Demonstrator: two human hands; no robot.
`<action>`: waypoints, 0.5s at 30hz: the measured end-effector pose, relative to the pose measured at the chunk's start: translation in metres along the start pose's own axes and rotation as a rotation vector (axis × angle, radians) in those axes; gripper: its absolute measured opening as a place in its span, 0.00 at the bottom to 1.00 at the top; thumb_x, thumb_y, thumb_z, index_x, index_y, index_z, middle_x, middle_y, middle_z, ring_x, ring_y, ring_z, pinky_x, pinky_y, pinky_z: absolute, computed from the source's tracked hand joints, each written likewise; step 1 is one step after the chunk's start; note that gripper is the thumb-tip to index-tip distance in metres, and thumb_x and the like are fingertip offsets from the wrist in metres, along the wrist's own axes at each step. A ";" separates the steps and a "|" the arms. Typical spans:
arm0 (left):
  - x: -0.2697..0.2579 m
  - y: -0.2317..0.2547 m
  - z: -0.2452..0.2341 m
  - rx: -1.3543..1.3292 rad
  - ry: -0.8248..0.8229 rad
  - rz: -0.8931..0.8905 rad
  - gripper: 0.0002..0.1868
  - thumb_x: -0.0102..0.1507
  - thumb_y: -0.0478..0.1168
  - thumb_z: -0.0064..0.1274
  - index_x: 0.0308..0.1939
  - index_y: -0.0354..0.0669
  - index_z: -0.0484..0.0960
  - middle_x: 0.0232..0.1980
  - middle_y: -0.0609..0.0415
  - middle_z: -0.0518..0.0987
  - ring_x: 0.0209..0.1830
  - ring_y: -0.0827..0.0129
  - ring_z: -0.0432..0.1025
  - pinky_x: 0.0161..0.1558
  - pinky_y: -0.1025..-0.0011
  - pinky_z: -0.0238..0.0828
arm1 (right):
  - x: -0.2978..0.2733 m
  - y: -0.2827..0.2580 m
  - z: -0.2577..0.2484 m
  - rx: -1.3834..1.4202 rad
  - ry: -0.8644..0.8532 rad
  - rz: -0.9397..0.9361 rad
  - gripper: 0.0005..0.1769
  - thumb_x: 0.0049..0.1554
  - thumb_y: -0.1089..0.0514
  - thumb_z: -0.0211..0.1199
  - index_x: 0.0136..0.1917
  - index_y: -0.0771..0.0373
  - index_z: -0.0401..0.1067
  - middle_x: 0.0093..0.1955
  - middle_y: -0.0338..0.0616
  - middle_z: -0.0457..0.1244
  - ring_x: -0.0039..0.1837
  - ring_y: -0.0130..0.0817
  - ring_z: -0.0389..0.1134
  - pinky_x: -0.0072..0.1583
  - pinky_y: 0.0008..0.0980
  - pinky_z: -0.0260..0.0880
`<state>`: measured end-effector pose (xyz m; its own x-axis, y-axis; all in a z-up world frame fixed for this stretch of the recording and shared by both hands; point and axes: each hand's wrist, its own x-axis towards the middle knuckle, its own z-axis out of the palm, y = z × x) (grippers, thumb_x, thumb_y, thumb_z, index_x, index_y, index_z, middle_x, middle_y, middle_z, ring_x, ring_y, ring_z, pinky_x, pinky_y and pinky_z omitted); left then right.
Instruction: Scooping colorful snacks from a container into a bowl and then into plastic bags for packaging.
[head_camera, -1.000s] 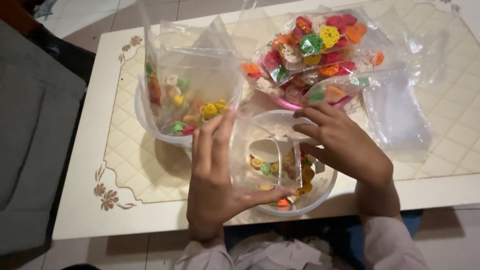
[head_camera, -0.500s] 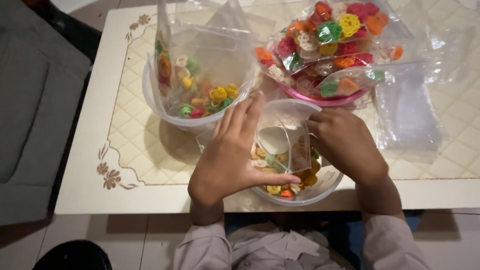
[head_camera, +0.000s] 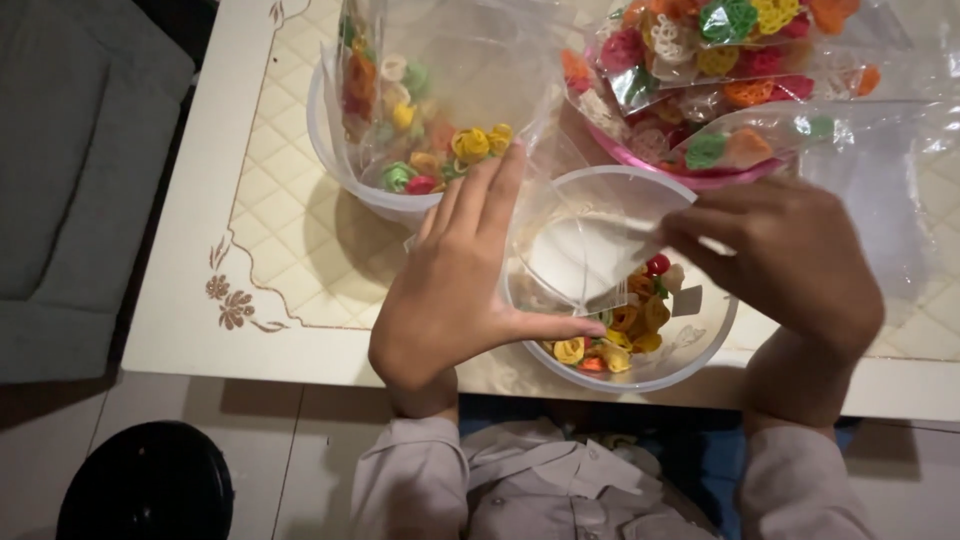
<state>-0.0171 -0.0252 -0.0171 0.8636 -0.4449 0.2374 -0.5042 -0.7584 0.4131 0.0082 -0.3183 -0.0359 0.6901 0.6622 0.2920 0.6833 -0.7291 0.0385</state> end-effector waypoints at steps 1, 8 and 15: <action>-0.002 0.000 0.000 0.020 0.029 0.006 0.76 0.46 0.83 0.60 0.80 0.37 0.44 0.79 0.34 0.61 0.77 0.38 0.58 0.72 0.43 0.57 | -0.003 -0.001 -0.002 -0.085 0.067 0.024 0.04 0.61 0.48 0.69 0.47 0.46 0.81 0.46 0.31 0.73 0.47 0.33 0.73 0.47 0.36 0.63; 0.004 0.001 0.011 0.050 0.036 0.086 0.77 0.46 0.85 0.55 0.79 0.33 0.45 0.78 0.34 0.62 0.78 0.42 0.59 0.74 0.44 0.55 | 0.016 -0.021 0.027 -0.107 -0.355 -0.011 0.14 0.56 0.62 0.62 0.29 0.52 0.76 0.33 0.32 0.68 0.37 0.33 0.68 0.64 0.42 0.63; 0.003 -0.002 0.006 0.027 0.026 0.085 0.75 0.47 0.84 0.56 0.79 0.34 0.45 0.78 0.33 0.62 0.78 0.42 0.57 0.75 0.44 0.53 | 0.008 -0.001 0.021 0.088 -0.327 -0.085 0.14 0.57 0.60 0.61 0.30 0.50 0.71 0.29 0.29 0.67 0.32 0.37 0.65 0.40 0.37 0.66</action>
<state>-0.0141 -0.0281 -0.0225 0.8174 -0.4956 0.2935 -0.5751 -0.7312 0.3669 0.0181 -0.3089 -0.0540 0.6596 0.7510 -0.0312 0.7501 -0.6603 -0.0373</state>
